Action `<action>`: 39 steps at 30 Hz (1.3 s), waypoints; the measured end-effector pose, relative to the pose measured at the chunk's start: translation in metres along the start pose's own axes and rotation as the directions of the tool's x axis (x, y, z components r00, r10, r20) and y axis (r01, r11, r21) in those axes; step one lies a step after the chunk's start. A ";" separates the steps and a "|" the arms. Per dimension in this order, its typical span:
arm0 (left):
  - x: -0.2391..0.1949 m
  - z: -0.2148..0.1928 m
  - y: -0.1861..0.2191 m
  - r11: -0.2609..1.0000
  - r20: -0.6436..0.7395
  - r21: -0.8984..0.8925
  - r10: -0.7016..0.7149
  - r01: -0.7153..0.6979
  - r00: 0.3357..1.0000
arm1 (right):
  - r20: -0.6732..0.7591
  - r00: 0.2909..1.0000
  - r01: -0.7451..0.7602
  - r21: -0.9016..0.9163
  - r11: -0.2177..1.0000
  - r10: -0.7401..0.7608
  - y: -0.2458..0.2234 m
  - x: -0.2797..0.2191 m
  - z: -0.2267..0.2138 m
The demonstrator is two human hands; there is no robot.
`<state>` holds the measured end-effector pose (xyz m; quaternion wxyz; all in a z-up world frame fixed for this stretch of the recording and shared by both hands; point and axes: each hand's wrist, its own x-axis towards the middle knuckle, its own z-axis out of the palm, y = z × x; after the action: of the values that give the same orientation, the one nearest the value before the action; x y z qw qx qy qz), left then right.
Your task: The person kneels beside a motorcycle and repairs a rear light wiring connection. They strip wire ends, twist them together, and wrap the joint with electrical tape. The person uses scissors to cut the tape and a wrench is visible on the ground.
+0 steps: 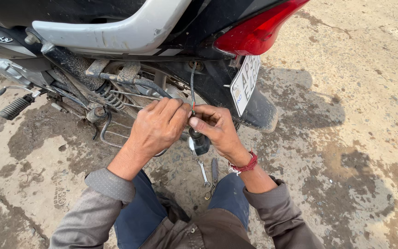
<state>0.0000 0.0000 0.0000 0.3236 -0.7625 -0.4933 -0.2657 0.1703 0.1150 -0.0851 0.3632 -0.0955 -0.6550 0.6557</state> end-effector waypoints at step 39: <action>-0.020 0.026 -0.017 0.209 0.541 -0.548 -0.650 0.810 0.534 | -0.058 0.994 -0.079 0.191 0.978 0.092 0.007 0.043 0.019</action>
<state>-0.0207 0.0133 -0.0278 -0.2393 -0.5146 -0.6625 -0.4889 0.1257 0.1266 -0.0742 0.3638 -0.1105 -0.5728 0.7262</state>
